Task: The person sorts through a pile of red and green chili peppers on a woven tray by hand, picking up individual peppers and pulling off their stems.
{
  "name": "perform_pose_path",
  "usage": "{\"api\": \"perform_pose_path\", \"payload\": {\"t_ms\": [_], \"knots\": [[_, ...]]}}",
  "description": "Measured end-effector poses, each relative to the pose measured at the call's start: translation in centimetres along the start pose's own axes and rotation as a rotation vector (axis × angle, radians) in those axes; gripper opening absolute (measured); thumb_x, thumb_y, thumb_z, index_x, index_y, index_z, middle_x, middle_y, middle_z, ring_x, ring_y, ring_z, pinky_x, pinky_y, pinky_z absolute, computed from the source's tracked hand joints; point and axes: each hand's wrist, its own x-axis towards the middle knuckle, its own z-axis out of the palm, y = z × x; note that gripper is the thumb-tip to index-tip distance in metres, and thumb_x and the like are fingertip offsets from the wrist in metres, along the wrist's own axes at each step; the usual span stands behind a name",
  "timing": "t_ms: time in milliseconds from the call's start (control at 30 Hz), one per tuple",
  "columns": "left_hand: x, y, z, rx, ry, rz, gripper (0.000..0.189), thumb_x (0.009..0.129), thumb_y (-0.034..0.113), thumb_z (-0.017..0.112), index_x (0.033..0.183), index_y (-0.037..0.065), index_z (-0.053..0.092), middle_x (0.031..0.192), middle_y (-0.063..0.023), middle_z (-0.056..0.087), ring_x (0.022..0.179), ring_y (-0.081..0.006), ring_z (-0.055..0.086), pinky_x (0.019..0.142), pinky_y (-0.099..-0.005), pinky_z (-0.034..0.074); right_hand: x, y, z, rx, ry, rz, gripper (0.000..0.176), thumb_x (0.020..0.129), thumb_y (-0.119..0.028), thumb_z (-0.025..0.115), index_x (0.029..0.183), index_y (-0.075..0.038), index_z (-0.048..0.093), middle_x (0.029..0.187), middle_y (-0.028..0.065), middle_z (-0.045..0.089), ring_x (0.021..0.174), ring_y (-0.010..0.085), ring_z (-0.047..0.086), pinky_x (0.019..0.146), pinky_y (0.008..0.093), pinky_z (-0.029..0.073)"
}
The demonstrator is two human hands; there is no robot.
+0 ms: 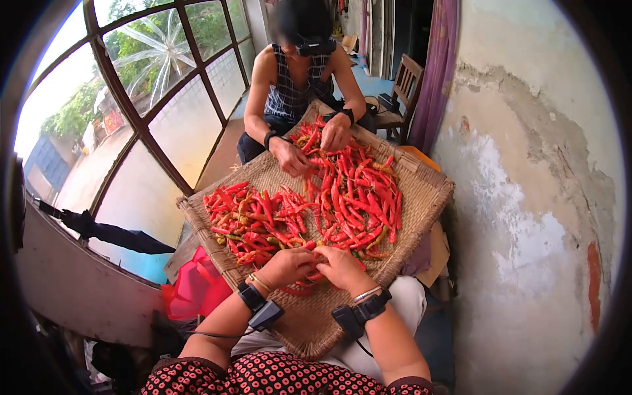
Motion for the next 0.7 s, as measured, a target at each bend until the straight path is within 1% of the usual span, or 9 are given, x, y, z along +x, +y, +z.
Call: {"api": "perform_pose_path", "payload": {"t_ms": [33,67,167,267,333,367,467,600,700], "knots": [[0.1,0.1,-0.2,-0.055,-0.023,0.005,0.018,0.076,0.008,0.061,0.094,0.005,0.062,0.088,-0.0111,0.062,0.081,-0.0287,0.061,0.071,-0.0348,0.05,-0.4,-0.2,-0.2,-0.005,0.006,0.064,0.039,0.076,-0.014,0.063,0.114,-0.007,0.055,0.094,0.0169,0.061,0.093,0.0333,0.058,0.083,0.0395,0.046],[0.2,0.2,-0.3,-0.112,-0.045,0.012,0.017,0.077,0.007,0.061,0.094,0.005,0.062,0.087,-0.0112,0.062,0.081,-0.0282,0.062,0.071,-0.0337,0.05,-0.8,0.8,0.1,-0.115,0.086,-0.004,0.039,0.076,-0.015,0.063,0.114,-0.007,0.056,0.094,0.0159,0.06,0.096,0.033,0.057,0.085,0.0393,0.045],[0.5,1.4,-0.5,-0.401,-0.127,-0.198,0.014,0.083,0.007,0.058,0.096,0.004,0.062,0.078,-0.0061,0.063,0.073,-0.0128,0.06,0.067,-0.0276,0.048,-1.4,1.3,-0.3,-0.069,0.127,-0.059,0.035,0.077,-0.014,0.062,0.111,-0.006,0.058,0.095,0.016,0.061,0.094,0.0323,0.058,0.084,0.0389,0.045],[0.2,1.8,-0.4,-0.453,-0.123,-0.257,0.013,0.084,0.007,0.058,0.096,0.003,0.062,0.076,-0.004,0.062,0.072,-0.0087,0.057,0.067,-0.0255,0.047,-1.4,-0.3,-0.9,0.036,0.063,-0.134,0.027,0.078,-0.013,0.061,0.103,-0.004,0.061,0.087,0.0142,0.064,0.083,0.0273,0.062,0.075,0.0358,0.048],[-0.2,1.8,-0.7,-0.416,-0.099,-0.243,0.012,0.085,0.007,0.057,0.095,0.003,0.063,0.075,-0.0035,0.061,0.072,-0.0077,0.056,0.066,-0.0245,0.047,-1.4,-0.8,-1.1,0.209,-0.106,0.194,0.019,0.079,-0.013,0.061,0.094,-0.002,0.064,0.075,0.0116,0.064,0.066,0.0197,0.062,0.063,0.0313,0.048],[-0.3,1.8,-0.8,-0.387,-0.046,-0.238,0.011,0.085,0.007,0.058,0.094,0.003,0.064,0.075,-0.0034,0.061,0.071,-0.0072,0.056,0.065,-0.0241,0.047,-1.2,-0.6,-1.0,0.206,-0.092,0.188,0.015,0.08,-0.013,0.061,0.09,-0.002,0.065,0.065,0.0083,0.062,0.056,0.0134,0.058,0.055,0.0291,0.046],[-0.2,1.7,-1.6,-0.297,0.152,-0.266,0.012,0.086,0.007,0.058,0.094,0.001,0.064,0.074,-0.0008,0.06,0.066,-0.0058,0.055,0.06,-0.0224,0.047,-1.3,-0.3,-1.1,0.192,0.015,0.206,0.014,0.08,-0.013,0.061,0.09,-0.003,0.065,0.066,0.0075,0.061,0.055,0.0125,0.057,0.054,0.0295,0.046],[-0.3,1.4,-3.4,-0.854,0.292,-0.542,0.014,0.09,0.012,0.055,0.097,0.001,0.061,0.075,0.0002,0.061,0.066,-0.0053,0.057,0.06,-0.0194,0.048,-1.2,-0.1,-1.6,0.333,0.081,0.29,0.013,0.084,-0.012,0.059,0.087,0.0,0.062,0.065,0.0026,0.059,0.056,0.009,0.055,0.052,0.0243,0.046],[-1.7,0.9,-4.1,-0.963,0.415,-0.541,0.015,0.091,0.015,0.055,0.095,0.001,0.061,0.073,-0.0005,0.061,0.062,-0.0057,0.055,0.058,-0.0187,0.047,-1.1,-0.2,-2.0,0.373,0.078,0.365,0.013,0.086,-0.012,0.058,0.088,0.0,0.061,0.067,0.0006,0.058,0.055,0.0078,0.054,0.051,0.0228,0.046]]}}
